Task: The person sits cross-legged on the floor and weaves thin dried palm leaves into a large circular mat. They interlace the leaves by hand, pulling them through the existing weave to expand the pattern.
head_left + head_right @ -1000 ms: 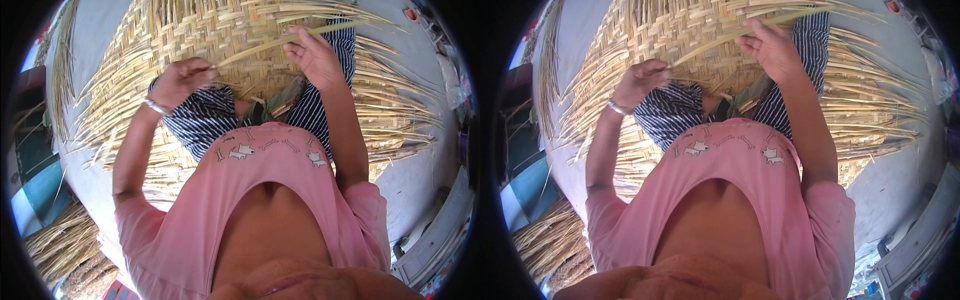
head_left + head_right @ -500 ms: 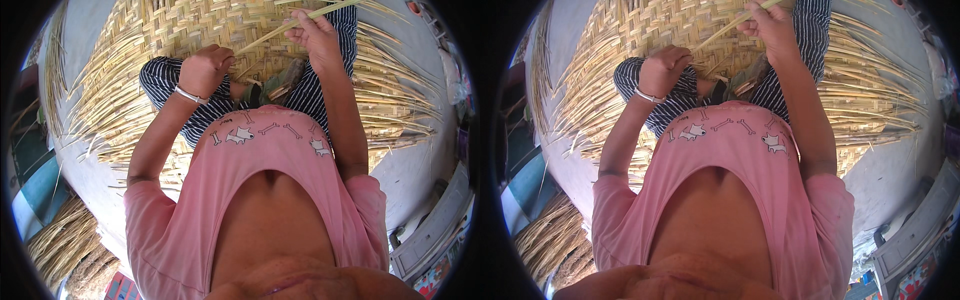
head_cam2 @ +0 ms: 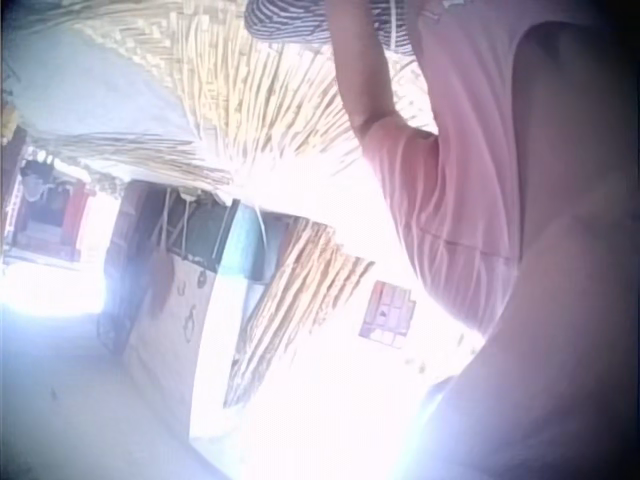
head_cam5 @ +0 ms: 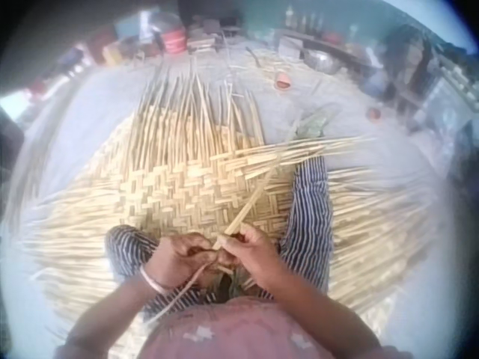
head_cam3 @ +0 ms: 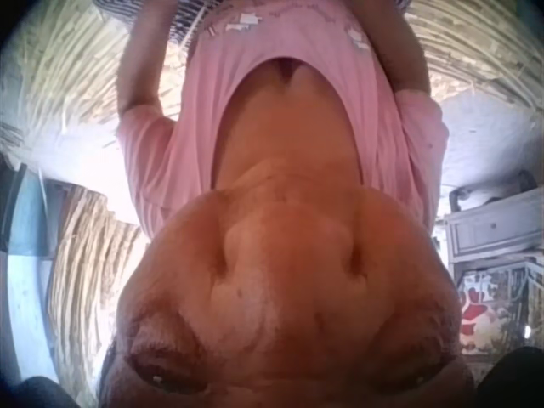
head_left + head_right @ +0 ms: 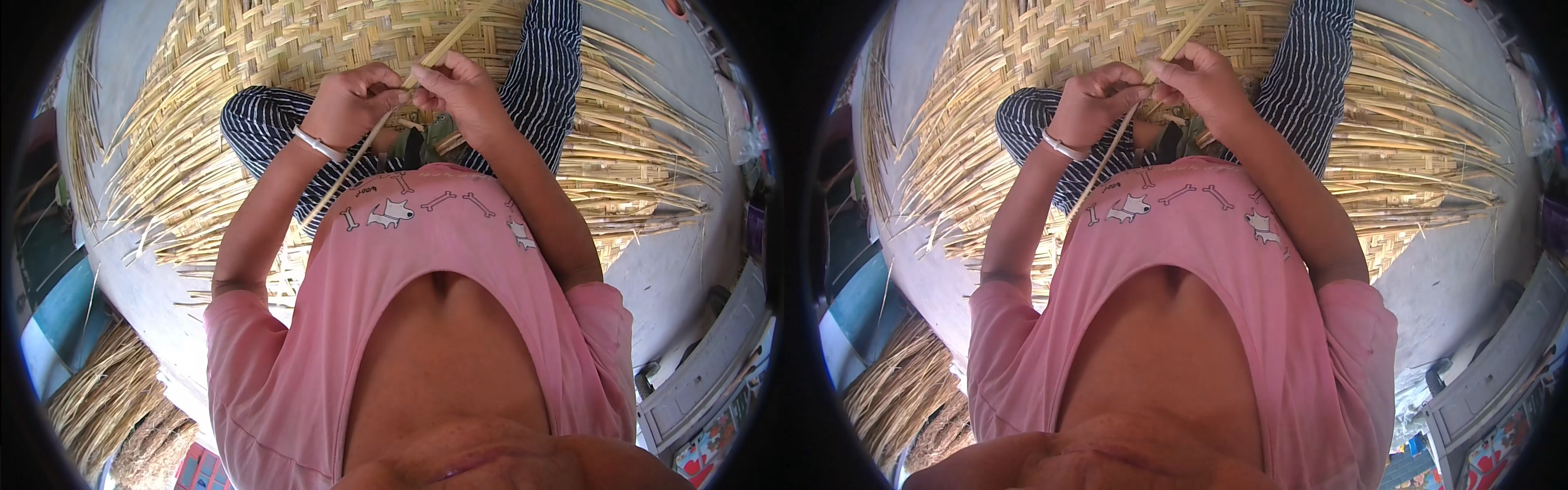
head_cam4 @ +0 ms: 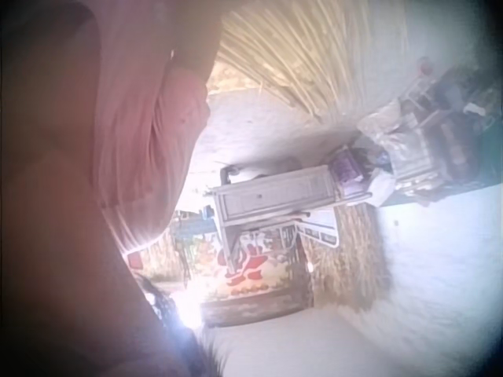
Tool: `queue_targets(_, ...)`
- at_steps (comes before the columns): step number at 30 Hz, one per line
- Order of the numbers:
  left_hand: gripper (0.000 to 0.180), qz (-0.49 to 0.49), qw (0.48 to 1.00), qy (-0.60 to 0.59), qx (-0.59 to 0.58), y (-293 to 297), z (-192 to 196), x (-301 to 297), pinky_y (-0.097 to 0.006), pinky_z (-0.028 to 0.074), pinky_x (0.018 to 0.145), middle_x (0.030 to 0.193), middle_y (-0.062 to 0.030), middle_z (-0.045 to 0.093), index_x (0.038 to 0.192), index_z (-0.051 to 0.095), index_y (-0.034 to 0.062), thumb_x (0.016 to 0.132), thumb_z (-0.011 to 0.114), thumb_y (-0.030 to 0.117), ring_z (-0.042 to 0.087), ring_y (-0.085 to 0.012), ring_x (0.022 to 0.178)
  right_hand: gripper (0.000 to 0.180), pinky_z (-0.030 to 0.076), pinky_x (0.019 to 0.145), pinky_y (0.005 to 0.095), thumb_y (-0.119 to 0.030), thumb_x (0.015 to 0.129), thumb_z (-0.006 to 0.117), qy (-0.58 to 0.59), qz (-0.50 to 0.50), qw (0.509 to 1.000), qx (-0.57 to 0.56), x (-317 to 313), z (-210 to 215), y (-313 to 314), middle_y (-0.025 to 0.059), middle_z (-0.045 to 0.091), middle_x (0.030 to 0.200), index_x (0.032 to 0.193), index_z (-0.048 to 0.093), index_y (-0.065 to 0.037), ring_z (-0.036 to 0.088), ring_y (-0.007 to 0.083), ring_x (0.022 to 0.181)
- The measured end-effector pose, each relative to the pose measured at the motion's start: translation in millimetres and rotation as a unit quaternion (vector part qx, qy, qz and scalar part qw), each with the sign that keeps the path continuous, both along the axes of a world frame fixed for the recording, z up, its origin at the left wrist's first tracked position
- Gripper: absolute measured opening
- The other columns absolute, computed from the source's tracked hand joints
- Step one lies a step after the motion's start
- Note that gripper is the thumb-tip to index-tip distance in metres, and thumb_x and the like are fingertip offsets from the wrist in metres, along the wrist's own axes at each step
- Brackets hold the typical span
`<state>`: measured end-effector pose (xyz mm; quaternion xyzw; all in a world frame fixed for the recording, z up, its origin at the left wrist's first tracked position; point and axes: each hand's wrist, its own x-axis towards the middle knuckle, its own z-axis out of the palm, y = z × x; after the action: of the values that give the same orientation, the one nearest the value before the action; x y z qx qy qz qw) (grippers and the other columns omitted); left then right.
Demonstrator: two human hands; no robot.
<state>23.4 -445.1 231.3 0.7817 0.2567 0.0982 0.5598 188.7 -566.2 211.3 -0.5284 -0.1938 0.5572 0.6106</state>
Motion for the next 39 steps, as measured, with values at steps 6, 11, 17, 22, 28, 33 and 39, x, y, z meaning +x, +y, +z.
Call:
queue_targets(6,0.012,-0.010,0.930,0.020,0.366,-13.9,-14.9,7.9,-0.037,0.055,0.062,0.084,-0.0112,0.071,0.094,0.070,0.0085,0.086,0.075,0.016,0.069,-0.0286,0.072,0.019,0.055,0.056,0.0269,-0.010,0.095,0.068,-0.151,-0.069,0.986,0.007,-13.6,-28.1,5.1,0.0063,0.068,0.083,0.107,0.063,0.003,0.065,0.0115,0.060)
queue_targets(11,0.017,-0.018,0.921,0.069,0.384,-21.7,-18.8,9.3,-0.038,0.055,0.062,0.083,-0.0104,0.071,0.100,0.069,0.0085,0.087,0.074,0.018,0.069,-0.0285,0.071,0.017,0.055,0.058,0.0277,-0.007,0.093,0.067,-0.092,-0.072,0.993,-0.013,-10.4,-31.5,4.9,0.0066,0.068,0.084,0.108,0.063,0.000,0.066,0.0125,0.063)
queue_targets(17,0.019,-0.025,0.994,0.020,-0.105,10.2,-20.1,-1.8,-0.025,0.055,0.064,0.084,-0.0011,0.068,0.106,0.069,0.0047,0.096,0.073,0.020,0.063,-0.0085,0.067,0.016,0.055,0.069,0.0279,-0.014,0.096,0.070,0.151,-0.023,0.988,0.007,0.0,-21.1,-3.3,0.0026,0.068,0.090,0.109,0.065,-0.007,0.067,0.0120,0.075)
queue_targets(22,0.015,0.009,0.890,-0.025,-0.455,16.0,-17.3,-4.7,-0.022,0.052,0.061,0.085,0.0010,0.066,0.103,0.067,0.0060,0.098,0.071,0.020,0.061,-0.0066,0.067,0.016,0.055,0.068,0.0263,-0.016,0.096,0.072,0.250,0.023,0.964,0.091,1.6,-19.5,-6.4,0.0024,0.068,0.088,0.109,0.067,-0.006,0.065,0.0109,0.075)
queue_targets(28,0.016,-0.057,0.809,-0.100,-0.576,4.8,-41.1,-4.0,-0.021,0.046,0.056,0.088,-0.0002,0.067,0.103,0.065,0.0074,0.100,0.068,0.023,0.059,-0.0071,0.064,0.017,0.051,0.067,0.0238,-0.016,0.097,0.071,0.217,0.032,0.970,0.103,0.3,-13.0,-8.1,0.0006,0.068,0.088,0.111,0.069,-0.006,0.061,0.0093,0.073)
queue_targets(33,0.017,-0.037,0.866,-0.055,-0.495,9.9,-39.6,-5.5,-0.022,0.051,0.063,0.088,-0.0001,0.069,0.105,0.067,0.0068,0.098,0.071,0.022,0.062,-0.0079,0.069,0.018,0.050,0.066,0.0232,-0.016,0.096,0.072,0.174,0.035,0.979,0.099,1.3,-18.7,-7.8,0.0005,0.067,0.089,0.110,0.068,-0.005,0.059,0.0082,0.071)
queue_targets(39,0.016,-0.070,0.940,0.009,-0.335,24.0,-22.8,-6.4,-0.022,0.052,0.063,0.083,0.0005,0.068,0.102,0.068,0.0053,0.094,0.076,0.017,0.063,-0.0073,0.071,0.021,0.048,0.063,0.0232,-0.018,0.095,0.074,0.092,0.037,0.994,0.048,-1.3,-15.5,-6.1,0.0004,0.064,0.087,0.109,0.064,-0.005,0.058,0.0079,0.069)
